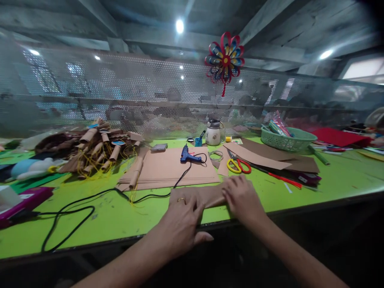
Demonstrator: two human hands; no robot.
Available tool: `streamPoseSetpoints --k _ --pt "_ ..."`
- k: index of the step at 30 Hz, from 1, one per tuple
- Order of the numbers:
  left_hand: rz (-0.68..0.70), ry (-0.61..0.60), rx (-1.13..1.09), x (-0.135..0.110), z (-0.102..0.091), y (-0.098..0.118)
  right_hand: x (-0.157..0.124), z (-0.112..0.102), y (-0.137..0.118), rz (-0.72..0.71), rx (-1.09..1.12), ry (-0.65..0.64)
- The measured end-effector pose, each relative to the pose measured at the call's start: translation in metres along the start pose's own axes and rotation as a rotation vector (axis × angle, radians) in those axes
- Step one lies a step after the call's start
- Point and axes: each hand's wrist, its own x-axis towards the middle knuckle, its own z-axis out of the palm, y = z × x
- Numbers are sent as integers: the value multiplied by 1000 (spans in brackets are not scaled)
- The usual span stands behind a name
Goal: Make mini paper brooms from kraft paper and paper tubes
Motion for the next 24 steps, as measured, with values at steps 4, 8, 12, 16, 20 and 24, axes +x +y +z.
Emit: streamPoseSetpoints --k 4,8,12,16,20,24 --pt "25 12 -8 -1 1 -1 -21 3 -34 -369 230 -52" --pt "-5 60 19 -4 6 5 -35 16 -40 -340 244 12" --pt "-47 117 83 -3 13 16 -37 18 -37 -347 247 37" --pt "-53 161 109 -3 24 24 -33 15 -37 -354 248 2" --pt "-43 221 129 -10 33 22 -33 16 -37 -358 249 -10" --pt "4 235 148 -14 33 16 -39 20 -34 -348 242 3"
